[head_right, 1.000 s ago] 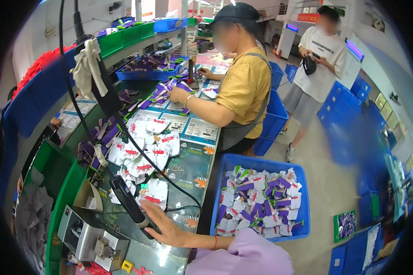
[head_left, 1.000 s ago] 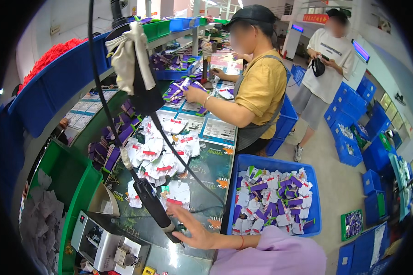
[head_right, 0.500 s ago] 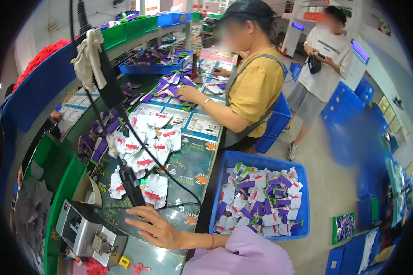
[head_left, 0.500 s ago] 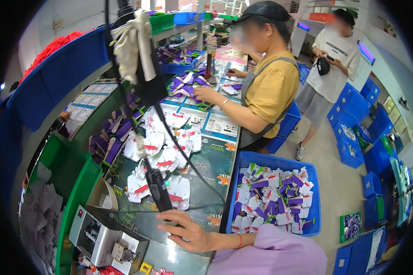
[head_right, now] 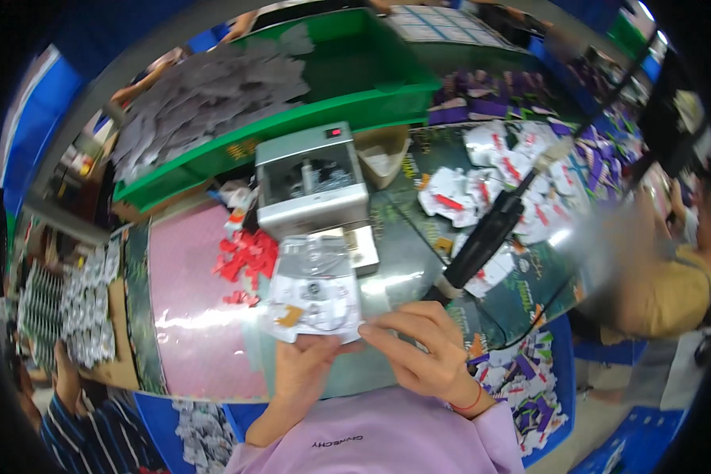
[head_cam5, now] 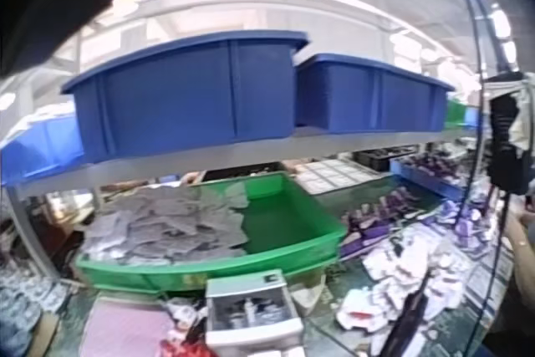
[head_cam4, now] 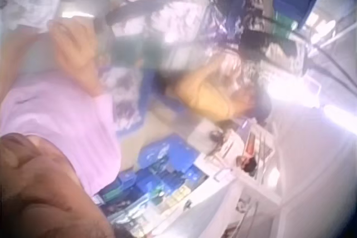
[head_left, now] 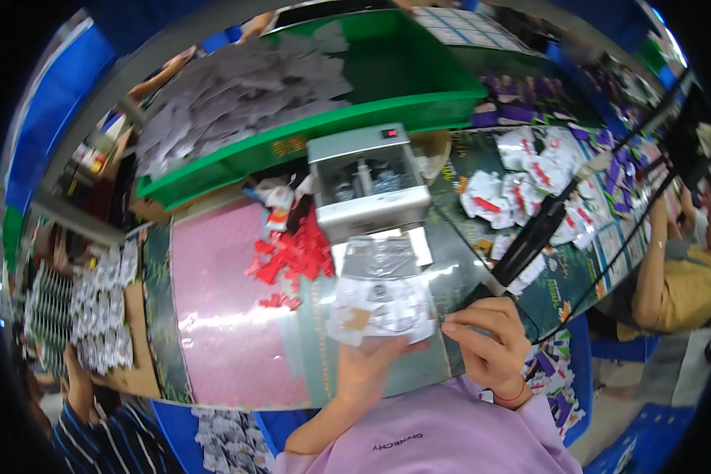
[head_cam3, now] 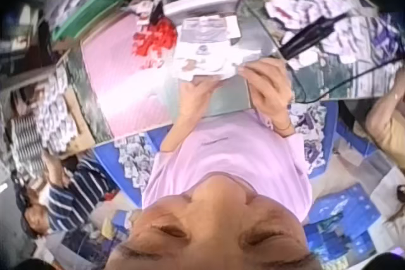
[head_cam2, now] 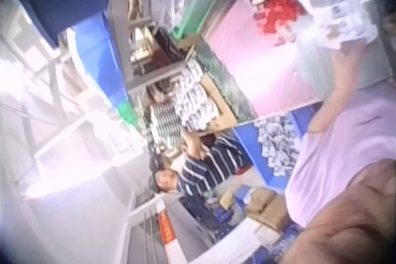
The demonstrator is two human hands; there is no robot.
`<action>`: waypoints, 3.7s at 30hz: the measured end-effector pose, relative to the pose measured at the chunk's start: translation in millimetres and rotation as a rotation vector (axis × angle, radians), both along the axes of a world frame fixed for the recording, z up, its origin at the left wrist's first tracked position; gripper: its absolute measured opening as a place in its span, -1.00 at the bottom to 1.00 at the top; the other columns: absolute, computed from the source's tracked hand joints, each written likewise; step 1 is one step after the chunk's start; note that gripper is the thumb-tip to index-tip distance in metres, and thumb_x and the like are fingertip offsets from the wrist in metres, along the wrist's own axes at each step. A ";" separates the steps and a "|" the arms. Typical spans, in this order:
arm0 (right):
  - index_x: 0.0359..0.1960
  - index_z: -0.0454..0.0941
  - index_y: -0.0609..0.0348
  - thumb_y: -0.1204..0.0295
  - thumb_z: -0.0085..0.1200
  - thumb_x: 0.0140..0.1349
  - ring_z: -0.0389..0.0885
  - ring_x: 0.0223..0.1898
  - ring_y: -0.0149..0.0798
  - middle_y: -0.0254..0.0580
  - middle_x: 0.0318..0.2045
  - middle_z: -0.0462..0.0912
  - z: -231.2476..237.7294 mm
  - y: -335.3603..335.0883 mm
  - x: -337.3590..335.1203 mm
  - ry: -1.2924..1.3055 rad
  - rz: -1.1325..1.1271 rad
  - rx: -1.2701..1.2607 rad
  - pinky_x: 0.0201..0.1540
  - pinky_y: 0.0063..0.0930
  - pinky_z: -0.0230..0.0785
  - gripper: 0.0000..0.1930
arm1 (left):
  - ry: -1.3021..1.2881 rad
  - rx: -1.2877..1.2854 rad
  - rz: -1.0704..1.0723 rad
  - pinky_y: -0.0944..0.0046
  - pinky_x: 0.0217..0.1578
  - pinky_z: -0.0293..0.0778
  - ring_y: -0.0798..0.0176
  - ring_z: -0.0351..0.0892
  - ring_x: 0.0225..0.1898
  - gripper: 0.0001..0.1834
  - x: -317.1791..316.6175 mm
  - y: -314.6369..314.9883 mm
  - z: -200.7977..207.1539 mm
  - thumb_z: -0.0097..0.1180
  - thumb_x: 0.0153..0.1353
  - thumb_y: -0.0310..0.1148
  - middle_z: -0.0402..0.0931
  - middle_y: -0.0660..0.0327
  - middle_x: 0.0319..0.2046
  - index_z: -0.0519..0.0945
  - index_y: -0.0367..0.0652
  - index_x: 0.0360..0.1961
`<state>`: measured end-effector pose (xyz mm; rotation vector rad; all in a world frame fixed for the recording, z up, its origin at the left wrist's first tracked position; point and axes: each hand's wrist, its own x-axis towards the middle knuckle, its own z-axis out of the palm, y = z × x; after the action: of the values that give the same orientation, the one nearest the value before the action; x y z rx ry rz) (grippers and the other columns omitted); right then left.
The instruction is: The person assembles plastic toy parts by retrieving casing pieces from trays, inserting internal plastic components into the housings by hand, and securing the pieces with an electric screwdriver.
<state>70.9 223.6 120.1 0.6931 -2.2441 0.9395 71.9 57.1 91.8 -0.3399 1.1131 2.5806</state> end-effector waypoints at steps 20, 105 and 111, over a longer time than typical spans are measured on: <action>-0.37 0.58 0.05 0.43 0.11 -0.39 0.38 -0.31 -0.28 -0.25 -0.24 0.48 0.5 -48.2 -10.0 0.174 0.089 0.283 -0.31 -0.50 0.27 -0.64 | 0.149 -0.057 0.115 0.38 -0.26 0.45 0.30 0.48 -0.24 -0.78 26.0 1.8 -32.9 0.00 0.05 -0.61 0.44 0.19 -0.31 0.38 -0.32 -0.22; -0.44 0.50 0.29 0.65 0.17 -0.22 0.44 -0.53 -0.21 -0.19 -0.53 0.48 -60.0 -43.2 -4.2 -0.297 0.001 0.115 -0.50 -0.46 0.30 -0.79 | -0.206 -0.134 0.467 0.25 -0.30 0.44 0.23 0.49 -0.28 -0.69 29.0 -44.4 -47.8 -0.03 0.00 -0.61 0.46 0.17 -0.32 0.35 -0.27 -0.15; -0.47 0.51 0.32 0.73 0.15 -0.28 0.45 -0.53 -0.20 -0.15 -0.50 0.49 -17.7 -66.0 -8.9 -0.174 0.133 0.034 -0.52 -0.47 0.30 -0.76 | -0.302 -0.327 0.440 0.37 -0.54 0.27 0.40 0.37 -0.53 -0.85 31.5 -32.8 -41.5 0.06 -0.03 -0.55 0.40 0.28 -0.54 0.41 -0.21 -0.38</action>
<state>62.0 157.6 102.4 0.8114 -2.3944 1.0643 103.4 24.3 50.3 -1.1231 1.4724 2.5599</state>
